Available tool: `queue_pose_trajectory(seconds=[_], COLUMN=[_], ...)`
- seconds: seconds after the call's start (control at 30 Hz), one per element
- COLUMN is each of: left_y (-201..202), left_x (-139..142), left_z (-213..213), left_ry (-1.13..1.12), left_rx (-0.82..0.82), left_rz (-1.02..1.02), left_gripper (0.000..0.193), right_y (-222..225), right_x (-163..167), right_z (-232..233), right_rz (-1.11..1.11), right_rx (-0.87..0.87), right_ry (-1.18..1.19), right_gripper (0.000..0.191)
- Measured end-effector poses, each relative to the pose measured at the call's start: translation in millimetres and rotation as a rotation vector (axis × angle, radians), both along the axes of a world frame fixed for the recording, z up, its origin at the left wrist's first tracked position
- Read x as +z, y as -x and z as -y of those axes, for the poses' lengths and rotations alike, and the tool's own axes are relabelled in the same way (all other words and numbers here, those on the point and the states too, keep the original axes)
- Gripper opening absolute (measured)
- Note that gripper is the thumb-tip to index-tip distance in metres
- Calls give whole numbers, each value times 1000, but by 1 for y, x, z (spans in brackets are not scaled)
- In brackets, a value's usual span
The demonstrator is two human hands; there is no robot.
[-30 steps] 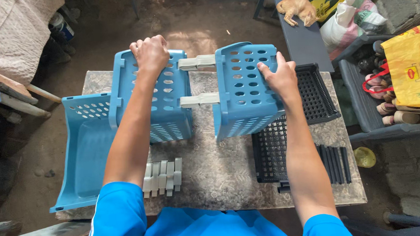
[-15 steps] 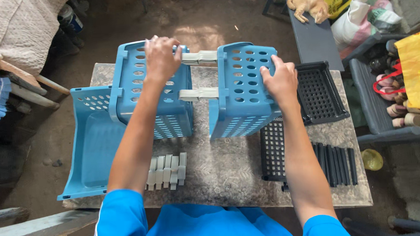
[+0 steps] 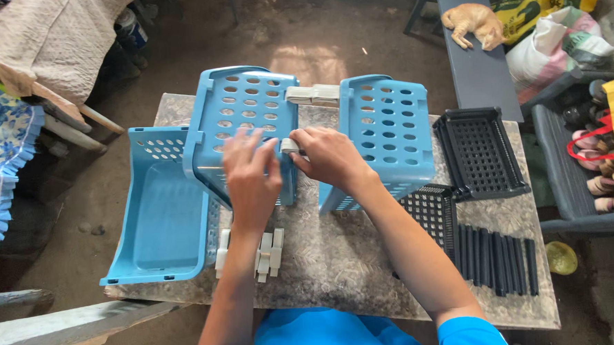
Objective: The person disassembles a blue plastic storage basket by detaching its white connector clips and separating the basket panels, then begins assembling a black perforated basket by fitting black side panels and connector pieces together on the table.
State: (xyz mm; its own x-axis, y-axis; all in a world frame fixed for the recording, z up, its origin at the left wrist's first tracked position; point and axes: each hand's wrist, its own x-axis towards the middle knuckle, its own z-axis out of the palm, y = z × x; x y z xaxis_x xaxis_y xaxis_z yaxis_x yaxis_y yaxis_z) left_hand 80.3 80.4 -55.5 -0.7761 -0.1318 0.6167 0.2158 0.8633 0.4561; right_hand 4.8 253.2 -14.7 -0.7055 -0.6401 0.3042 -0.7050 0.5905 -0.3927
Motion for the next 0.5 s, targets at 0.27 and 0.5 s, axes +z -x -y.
queue_pose_trajectory(seconds=[0.27,0.5], left_y=[8,21], left_x=[-17,-36], left_z=[-4,-6], left_ry=[56,35], left_rx=[86,-4], left_rz=[-73,-51], left_gripper=[28,39], right_y=[19,34], right_x=[-6,-14], right_z=[8,9], right_rz=[-29,1], right_rx=[31,14], right_ry=[-90,-186], right_gripper=[37,38])
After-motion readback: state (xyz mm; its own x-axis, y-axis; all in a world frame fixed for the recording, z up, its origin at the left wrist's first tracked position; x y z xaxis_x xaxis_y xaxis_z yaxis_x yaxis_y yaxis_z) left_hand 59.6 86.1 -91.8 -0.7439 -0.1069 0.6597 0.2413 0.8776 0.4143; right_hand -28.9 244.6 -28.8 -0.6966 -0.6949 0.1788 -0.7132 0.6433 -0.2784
